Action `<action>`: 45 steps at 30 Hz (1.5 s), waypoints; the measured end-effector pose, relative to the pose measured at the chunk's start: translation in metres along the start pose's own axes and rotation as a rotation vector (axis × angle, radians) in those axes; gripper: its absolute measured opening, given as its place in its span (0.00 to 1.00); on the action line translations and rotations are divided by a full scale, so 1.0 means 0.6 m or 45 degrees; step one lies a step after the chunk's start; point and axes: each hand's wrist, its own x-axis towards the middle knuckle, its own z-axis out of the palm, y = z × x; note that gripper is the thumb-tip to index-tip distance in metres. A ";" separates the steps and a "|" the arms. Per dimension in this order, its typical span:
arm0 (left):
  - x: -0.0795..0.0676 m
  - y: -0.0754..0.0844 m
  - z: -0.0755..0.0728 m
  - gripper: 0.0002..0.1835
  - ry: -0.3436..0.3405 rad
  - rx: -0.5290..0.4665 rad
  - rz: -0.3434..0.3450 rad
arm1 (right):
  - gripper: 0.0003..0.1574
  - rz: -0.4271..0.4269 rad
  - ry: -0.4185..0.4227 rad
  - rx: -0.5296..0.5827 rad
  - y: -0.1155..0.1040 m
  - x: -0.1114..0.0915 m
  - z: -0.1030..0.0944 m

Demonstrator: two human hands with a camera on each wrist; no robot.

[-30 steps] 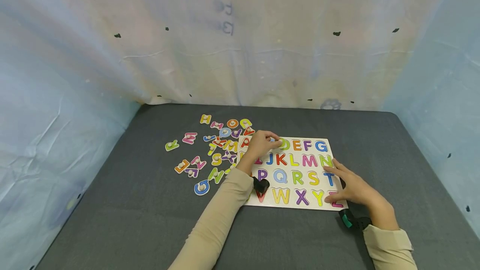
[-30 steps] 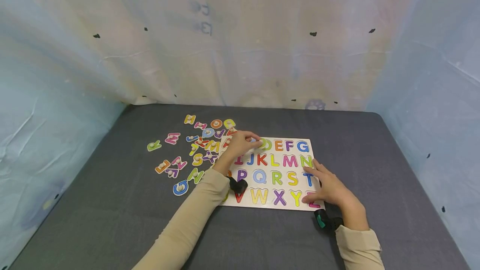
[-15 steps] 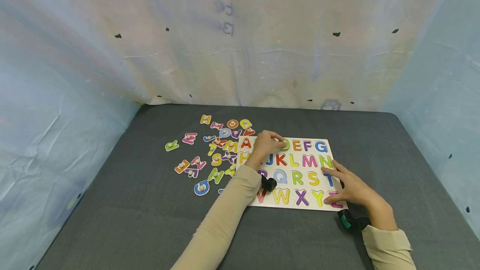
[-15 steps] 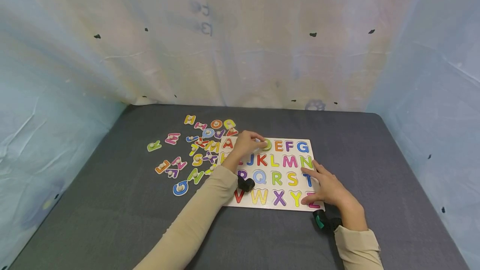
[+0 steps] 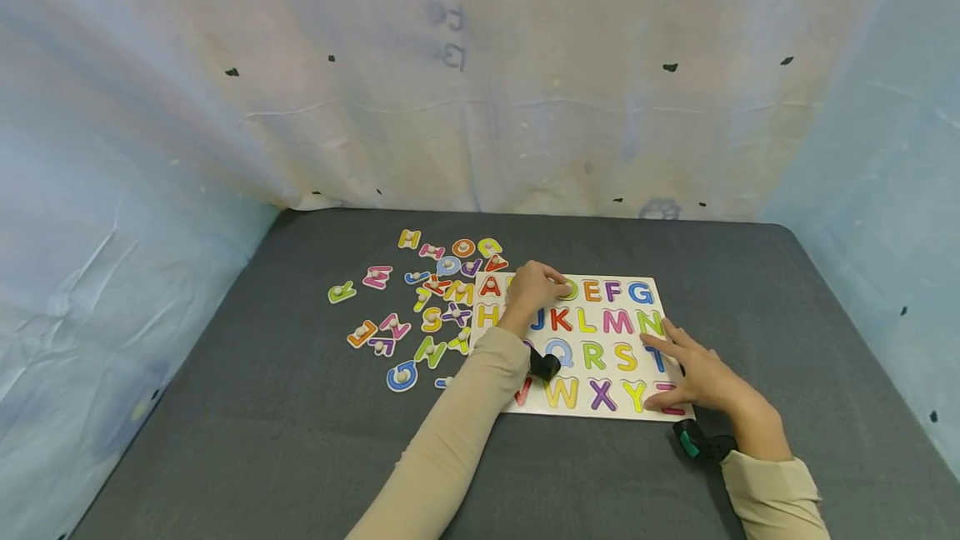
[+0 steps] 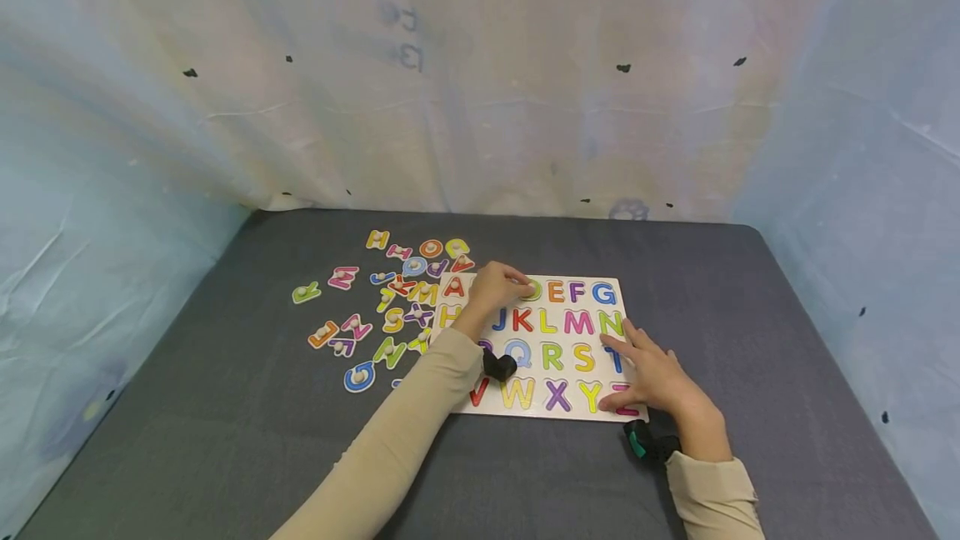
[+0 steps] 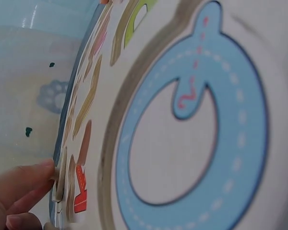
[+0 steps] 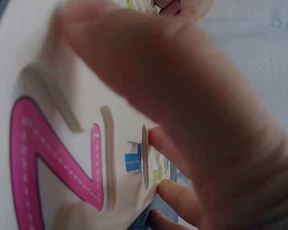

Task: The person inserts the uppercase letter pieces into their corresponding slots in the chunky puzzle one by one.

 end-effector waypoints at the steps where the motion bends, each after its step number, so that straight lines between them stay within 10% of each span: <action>1: 0.000 -0.001 0.000 0.08 0.003 0.006 -0.001 | 0.63 -0.003 0.003 -0.012 -0.001 0.000 0.001; 21: -0.015 -0.002 -0.020 0.11 -0.062 -0.047 0.070 | 0.65 0.032 -0.012 -0.025 -0.006 0.004 -0.001; 45: -0.072 -0.098 -0.144 0.12 -0.031 -0.178 0.412 | 0.34 0.097 0.081 -0.135 -0.016 0.015 0.005</action>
